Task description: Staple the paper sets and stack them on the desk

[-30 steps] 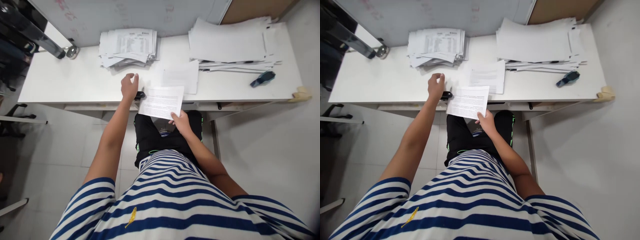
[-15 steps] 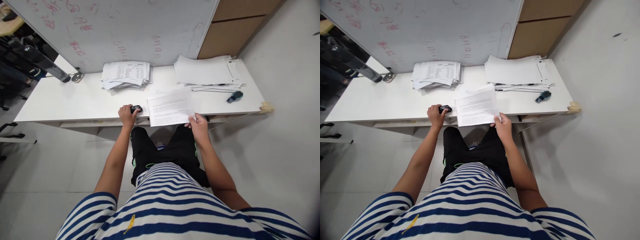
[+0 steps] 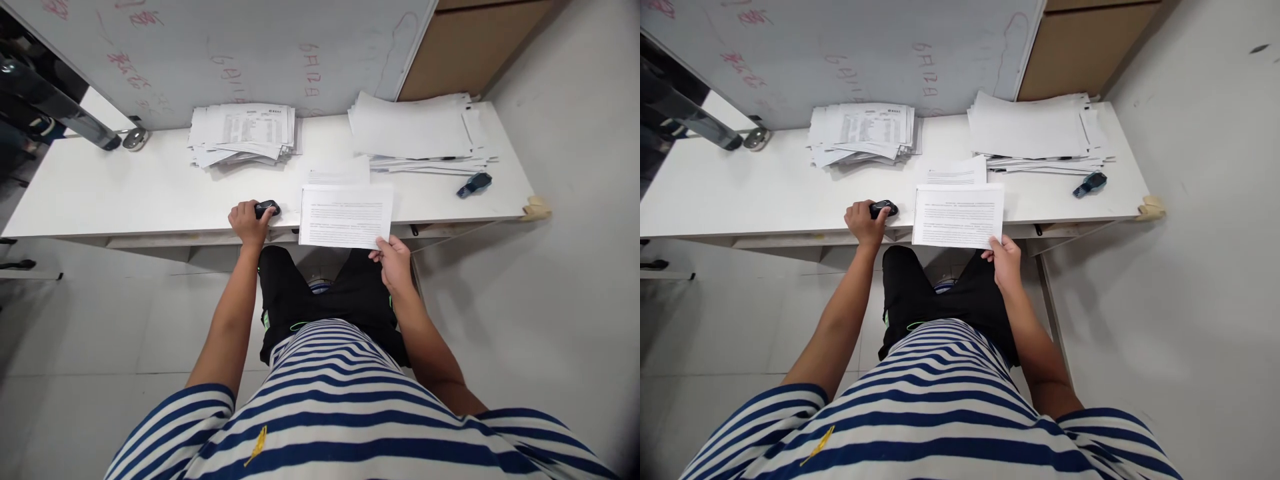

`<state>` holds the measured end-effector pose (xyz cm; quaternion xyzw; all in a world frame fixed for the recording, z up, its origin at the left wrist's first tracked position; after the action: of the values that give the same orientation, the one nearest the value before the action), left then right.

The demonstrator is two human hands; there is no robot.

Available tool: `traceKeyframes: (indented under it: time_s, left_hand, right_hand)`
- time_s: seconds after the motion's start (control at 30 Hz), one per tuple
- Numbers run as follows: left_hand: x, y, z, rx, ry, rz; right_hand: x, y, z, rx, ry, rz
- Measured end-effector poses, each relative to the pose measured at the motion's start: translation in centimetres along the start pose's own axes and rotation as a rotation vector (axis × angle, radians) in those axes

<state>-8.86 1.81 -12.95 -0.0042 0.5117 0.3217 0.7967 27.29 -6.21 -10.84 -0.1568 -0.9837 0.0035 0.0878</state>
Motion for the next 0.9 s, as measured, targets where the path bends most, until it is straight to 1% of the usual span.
traceKeyframes:
  time_s: [0.1, 0.2, 0.27, 0.37, 0.43, 0.5, 0.6, 0.67, 0.73, 0.83, 0.9]
  left_hand:
    - [0.6, 0.1, -0.3, 0.0, -0.011, 0.027]
    - [0.9, 0.1, -0.6, 0.01, -0.015, 0.052]
    - [0.9, 0.1, -0.6, 0.011, -0.018, 0.048]
    - [0.7, 0.1, -0.6, 0.012, -0.016, 0.016]
    - [0.5, 0.1, -0.6, 0.017, -0.009, -0.006]
    - [0.4, 0.1, -0.6, 0.014, 0.004, -0.018]
    - [0.4, 0.0, -0.6, 0.01, 0.022, -0.022]
    - [0.3, 0.0, -0.5, 0.017, 0.028, -0.014]
    - [0.3, 0.0, -0.5, 0.023, 0.032, -0.009]
    - [0.3, 0.1, -0.4, 0.021, 0.037, -0.021]
    - [0.3, 0.1, -0.4, 0.016, 0.036, -0.028]
  right_hand:
    - [2.3, 2.0, -0.2, -0.021, 0.015, -0.066]
    - [4.8, 5.2, 0.0, -0.023, -0.031, -0.141]
    - [5.9, 7.3, 0.4, -0.026, -0.138, -0.174]
    - [6.7, 9.1, 0.9, -0.097, -0.442, -0.187]
    - [6.8, 9.1, 0.8, -0.205, -0.697, -0.168]
    - [6.9, 8.3, 0.5, -0.325, -0.92, -0.142]
    - [7.1, 7.1, -0.2, -0.474, -1.143, -0.105]
    - [7.2, 6.8, -0.5, -0.546, -1.231, -0.109]
    - [7.0, 6.9, -0.5, -0.588, -1.284, -0.167]
    - [6.5, 7.4, -0.2, -0.592, -1.329, -0.276]
    - [6.2, 7.6, 0.0, -0.586, -1.347, -0.311]
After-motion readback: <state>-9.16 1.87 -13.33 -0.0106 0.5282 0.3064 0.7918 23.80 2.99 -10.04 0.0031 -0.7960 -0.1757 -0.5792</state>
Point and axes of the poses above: each hand's wrist, its own y-axis towards the middle knuckle, its own x-axis out of the palm, z = x × y, the point moved 1 cm from there along y, towards the middle knuckle, and after that the axes turned 12 degrees about -x, right-handed, at the moved point
